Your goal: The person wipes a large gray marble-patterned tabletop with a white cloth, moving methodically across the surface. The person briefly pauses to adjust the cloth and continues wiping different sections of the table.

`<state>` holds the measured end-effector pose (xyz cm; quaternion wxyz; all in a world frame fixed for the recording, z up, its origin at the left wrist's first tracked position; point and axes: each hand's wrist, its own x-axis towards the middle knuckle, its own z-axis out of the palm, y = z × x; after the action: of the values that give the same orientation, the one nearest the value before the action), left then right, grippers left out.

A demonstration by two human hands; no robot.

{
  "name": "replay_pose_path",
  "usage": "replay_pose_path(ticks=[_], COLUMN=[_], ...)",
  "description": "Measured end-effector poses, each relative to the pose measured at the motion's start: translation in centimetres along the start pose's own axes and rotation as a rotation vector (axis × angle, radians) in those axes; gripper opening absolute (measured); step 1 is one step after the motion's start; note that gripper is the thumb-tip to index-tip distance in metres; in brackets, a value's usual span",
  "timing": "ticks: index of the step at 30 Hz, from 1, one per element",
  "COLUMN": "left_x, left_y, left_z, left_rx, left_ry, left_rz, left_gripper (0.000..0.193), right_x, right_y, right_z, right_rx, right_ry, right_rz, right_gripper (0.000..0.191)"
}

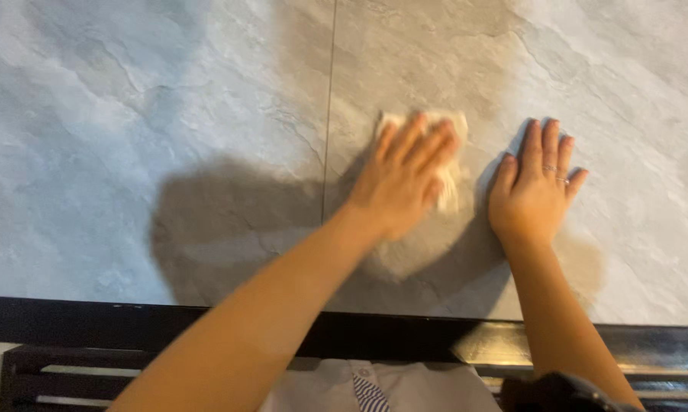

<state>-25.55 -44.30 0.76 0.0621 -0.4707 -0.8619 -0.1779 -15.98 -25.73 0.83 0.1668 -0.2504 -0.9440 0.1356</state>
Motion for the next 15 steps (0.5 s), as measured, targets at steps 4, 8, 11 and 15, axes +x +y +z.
replay_pose_path(ticks=[4, 8, 11, 15], left_x=[1.7, -0.5, -5.8, -12.7], left_y=[-2.7, -6.4, -9.0, -8.4], left_z=[-0.6, -2.8, -4.8, -6.6], left_rx=[0.054, 0.083, 0.084, 0.078], left_ry=[-0.114, -0.101, -0.081, -0.106], left_rz=[-0.103, -0.33, -0.397, -0.406], left_gripper=[0.063, 0.062, 0.064, 0.062], right_x=[-0.6, -0.8, -0.2, 0.1], right_y=[-0.2, -0.1, 0.0, 0.3], right_z=[-0.9, -1.0, -0.3, 0.3], right_rx=[-0.026, -0.027, -0.034, -0.017], right_ry=[0.032, 0.038, 0.029, 0.03], right_rz=[-0.02, -0.026, -0.029, -0.049], right_gripper=[0.057, 0.057, 0.056, 0.057])
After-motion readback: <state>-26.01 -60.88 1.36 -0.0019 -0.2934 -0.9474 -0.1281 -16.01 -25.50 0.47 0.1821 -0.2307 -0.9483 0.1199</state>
